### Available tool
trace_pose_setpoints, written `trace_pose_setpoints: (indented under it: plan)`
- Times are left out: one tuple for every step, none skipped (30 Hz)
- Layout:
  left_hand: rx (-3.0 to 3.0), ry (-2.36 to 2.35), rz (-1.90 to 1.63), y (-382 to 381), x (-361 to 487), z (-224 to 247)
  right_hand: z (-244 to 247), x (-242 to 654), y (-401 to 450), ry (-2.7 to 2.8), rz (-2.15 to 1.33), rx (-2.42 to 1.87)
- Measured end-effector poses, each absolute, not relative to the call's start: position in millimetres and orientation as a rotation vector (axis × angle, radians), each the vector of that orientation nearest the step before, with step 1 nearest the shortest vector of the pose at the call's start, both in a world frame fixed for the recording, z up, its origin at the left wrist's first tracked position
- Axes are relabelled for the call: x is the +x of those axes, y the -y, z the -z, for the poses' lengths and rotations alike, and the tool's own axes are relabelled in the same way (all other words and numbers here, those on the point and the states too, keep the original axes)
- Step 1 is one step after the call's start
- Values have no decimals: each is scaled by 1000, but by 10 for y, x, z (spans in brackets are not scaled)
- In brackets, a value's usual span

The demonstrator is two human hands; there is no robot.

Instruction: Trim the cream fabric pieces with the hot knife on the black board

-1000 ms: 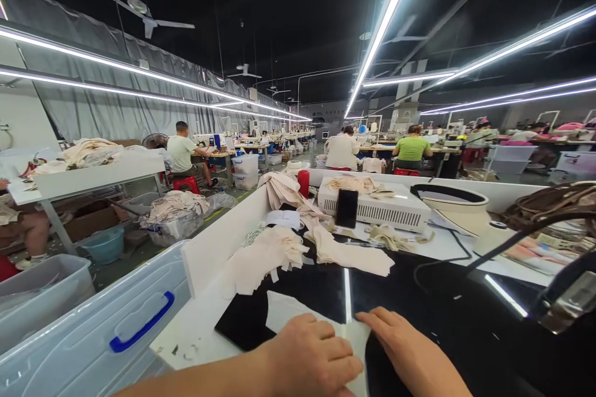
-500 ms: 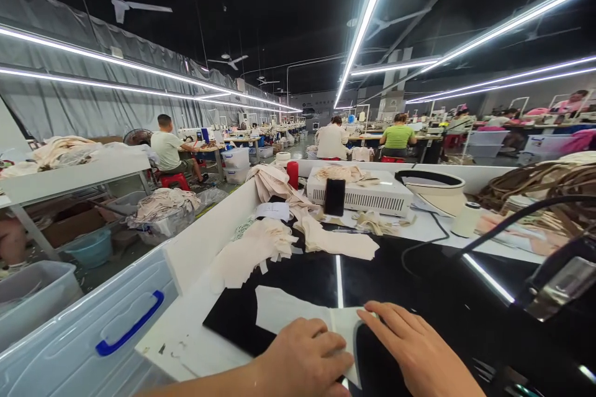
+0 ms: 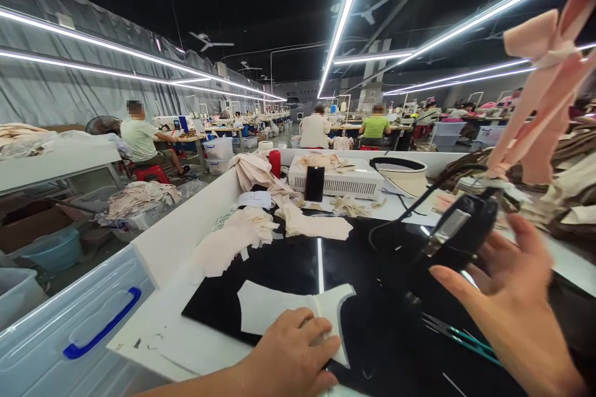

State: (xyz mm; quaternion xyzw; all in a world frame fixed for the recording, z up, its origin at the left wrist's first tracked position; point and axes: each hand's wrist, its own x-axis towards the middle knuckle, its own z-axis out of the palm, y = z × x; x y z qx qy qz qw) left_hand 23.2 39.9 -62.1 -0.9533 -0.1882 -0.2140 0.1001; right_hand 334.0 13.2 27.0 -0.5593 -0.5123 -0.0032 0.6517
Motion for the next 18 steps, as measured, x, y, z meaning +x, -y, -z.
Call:
trace_pose_setpoints:
  plan:
    - [-2834,572,642,-359,231,585,-330,3289,-170,1139,-150,-1260]
    - [-2858,579,644,-322,227,547,-382,3230,-200,1137,-284,-1223]
    - [-2878,592,653,-289,223,510,-424,3166,-223,1133,-379,-1166]
    - [-2894,600,665,-263,219,476,-458,3102,-240,1092,-403,-1133]
    - [-2912,608,668,-243,214,446,-484,3041,-253,1071,-387,-1137]
    - [-2929,617,669,-229,211,420,-502,2986,-260,1062,-377,-1136]
    - [-2946,626,666,-222,209,398,-513,2939,-263,1057,-366,-1144]
    - [-2964,638,663,-220,210,378,-519,2899,-260,1069,-351,-1159]
    - [-2982,646,667,-223,213,361,-520,2865,-250,1089,-343,-1171]
    - [-2998,649,677,-231,220,347,-515,2836,-234,1113,-334,-1180]
    - [-3009,643,695,-242,231,336,-505,2809,-212,1139,-325,-1179]
    - [-3014,619,717,-256,247,329,-491,2782,-184,1157,-316,-1166]
    - [-3017,580,730,-271,267,326,-472,2753,-152,1163,-310,-1140]
    - [-3013,537,730,-287,292,329,-451,2722,-119,1159,-311,-1106]
    - [-3004,494,713,-303,318,336,-429,2690,-85,1147,-318,-1065]
    - [-2987,453,684,-319,347,349,-406,2655,-51,1133,-334,-1020]
    - [-2966,412,652,-333,375,364,-385,2621,-20,1121,-358,-978]
    - [-2944,376,617,-345,401,382,-367,2586,9,1111,-386,-941]
